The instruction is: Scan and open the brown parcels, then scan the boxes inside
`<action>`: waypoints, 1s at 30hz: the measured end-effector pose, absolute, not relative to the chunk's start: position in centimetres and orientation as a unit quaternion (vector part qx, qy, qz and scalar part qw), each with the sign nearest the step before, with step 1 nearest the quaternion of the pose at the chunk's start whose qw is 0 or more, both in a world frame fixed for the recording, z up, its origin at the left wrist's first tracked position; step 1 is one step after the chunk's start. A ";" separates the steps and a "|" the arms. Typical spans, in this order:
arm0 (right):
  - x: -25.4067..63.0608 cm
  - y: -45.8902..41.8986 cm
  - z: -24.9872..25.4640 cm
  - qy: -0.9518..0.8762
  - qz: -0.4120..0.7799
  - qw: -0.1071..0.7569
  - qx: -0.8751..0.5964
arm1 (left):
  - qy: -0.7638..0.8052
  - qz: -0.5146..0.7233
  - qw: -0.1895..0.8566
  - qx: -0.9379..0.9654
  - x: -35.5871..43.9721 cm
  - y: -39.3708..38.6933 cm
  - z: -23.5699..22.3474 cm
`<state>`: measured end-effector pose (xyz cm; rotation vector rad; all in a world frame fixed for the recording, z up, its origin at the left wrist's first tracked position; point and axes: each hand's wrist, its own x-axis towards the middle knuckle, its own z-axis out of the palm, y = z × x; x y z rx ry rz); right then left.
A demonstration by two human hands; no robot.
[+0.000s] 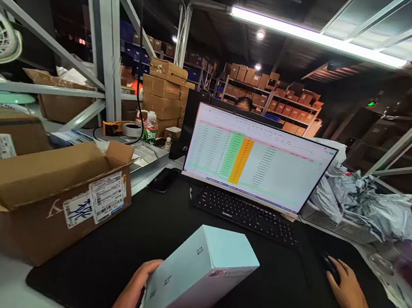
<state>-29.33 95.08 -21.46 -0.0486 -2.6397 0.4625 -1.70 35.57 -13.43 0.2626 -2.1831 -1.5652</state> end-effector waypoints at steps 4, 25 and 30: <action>-29.8 95.6 -22.0 -0.960 0.151 0.236 -0.014 | -0.790 -0.564 0.221 0.095 -1.6 35.5 -13.2; -18.6 78.6 -11.6 -0.872 0.480 0.016 0.095 | -0.708 -0.702 0.072 -0.017 -1.1 35.0 -12.7; -3.4 66.7 -11.7 -0.685 0.651 -0.276 0.173 | -0.609 -0.784 -0.050 -0.107 -0.1 38.2 -12.7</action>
